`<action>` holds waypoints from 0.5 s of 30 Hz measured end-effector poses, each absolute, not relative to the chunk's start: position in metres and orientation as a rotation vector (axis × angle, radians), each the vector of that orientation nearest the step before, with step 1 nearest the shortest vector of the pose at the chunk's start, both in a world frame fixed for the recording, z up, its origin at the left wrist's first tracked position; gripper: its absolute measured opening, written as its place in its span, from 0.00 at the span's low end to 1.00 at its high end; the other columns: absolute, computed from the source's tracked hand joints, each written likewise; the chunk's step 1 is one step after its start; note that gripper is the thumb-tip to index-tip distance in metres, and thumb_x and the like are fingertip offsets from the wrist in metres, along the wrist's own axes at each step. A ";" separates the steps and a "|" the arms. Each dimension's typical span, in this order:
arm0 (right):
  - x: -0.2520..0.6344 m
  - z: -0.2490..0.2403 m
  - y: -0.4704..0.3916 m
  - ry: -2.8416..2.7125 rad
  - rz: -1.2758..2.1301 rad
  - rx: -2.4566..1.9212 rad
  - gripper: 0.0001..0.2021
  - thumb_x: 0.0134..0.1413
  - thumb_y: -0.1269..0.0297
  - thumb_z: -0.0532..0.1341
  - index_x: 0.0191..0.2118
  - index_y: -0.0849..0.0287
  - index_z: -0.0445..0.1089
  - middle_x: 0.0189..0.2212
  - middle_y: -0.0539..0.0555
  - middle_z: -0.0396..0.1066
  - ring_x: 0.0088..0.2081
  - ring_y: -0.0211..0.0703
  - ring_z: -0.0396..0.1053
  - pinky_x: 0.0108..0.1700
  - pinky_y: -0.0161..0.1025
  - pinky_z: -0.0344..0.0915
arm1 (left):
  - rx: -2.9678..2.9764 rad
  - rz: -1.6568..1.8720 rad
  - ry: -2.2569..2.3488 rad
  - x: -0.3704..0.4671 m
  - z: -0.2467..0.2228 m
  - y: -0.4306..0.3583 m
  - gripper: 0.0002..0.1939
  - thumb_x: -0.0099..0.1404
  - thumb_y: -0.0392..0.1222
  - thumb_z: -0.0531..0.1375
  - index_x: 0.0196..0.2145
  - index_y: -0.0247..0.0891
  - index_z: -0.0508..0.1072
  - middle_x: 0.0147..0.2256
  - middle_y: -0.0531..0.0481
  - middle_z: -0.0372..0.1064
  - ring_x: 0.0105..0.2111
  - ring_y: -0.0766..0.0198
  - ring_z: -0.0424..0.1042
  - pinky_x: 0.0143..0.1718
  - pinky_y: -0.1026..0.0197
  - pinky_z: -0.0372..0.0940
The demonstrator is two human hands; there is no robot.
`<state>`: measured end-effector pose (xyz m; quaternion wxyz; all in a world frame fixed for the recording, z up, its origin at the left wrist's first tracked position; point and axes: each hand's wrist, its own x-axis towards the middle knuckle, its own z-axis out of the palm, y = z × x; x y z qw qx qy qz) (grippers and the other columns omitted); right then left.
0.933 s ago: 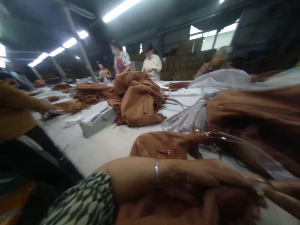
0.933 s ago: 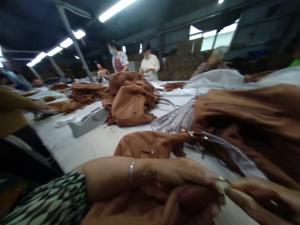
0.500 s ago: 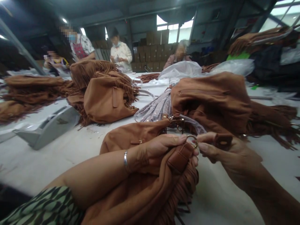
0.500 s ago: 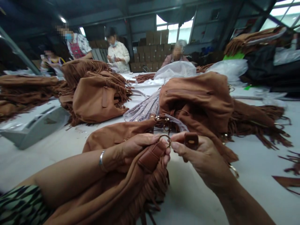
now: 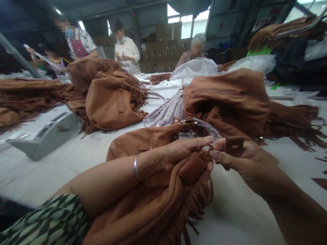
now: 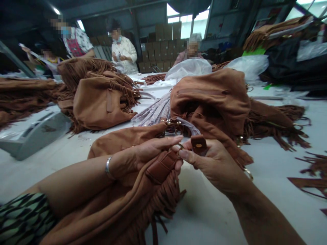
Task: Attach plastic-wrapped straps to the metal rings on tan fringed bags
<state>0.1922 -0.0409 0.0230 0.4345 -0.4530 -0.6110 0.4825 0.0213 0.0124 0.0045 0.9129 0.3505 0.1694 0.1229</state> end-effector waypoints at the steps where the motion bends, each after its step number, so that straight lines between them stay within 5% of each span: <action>1: 0.193 0.023 -0.041 -1.519 1.182 -1.121 0.12 0.44 0.56 0.70 0.24 0.59 0.72 0.17 0.48 0.65 0.21 0.33 0.57 0.22 0.31 0.52 | 0.704 0.234 0.324 0.021 0.005 0.013 0.21 0.71 0.46 0.46 0.30 0.32 0.71 0.23 0.47 0.70 0.21 0.64 0.70 0.25 0.64 0.65; 8: 0.196 0.017 -0.039 -1.456 1.304 -1.041 0.12 0.48 0.57 0.68 0.24 0.60 0.71 0.19 0.48 0.65 0.21 0.32 0.58 0.23 0.30 0.55 | 0.656 0.277 0.246 0.016 -0.005 0.006 0.13 0.59 0.43 0.64 0.33 0.28 0.72 0.29 0.46 0.72 0.28 0.66 0.72 0.32 0.66 0.67; 15: 0.203 0.014 -0.034 -1.148 1.313 -1.059 0.12 0.45 0.56 0.69 0.26 0.61 0.74 0.20 0.49 0.65 0.22 0.32 0.60 0.20 0.28 0.54 | 0.547 0.318 0.133 0.010 -0.012 0.006 0.15 0.58 0.43 0.65 0.37 0.29 0.72 0.34 0.44 0.72 0.34 0.61 0.73 0.40 0.61 0.67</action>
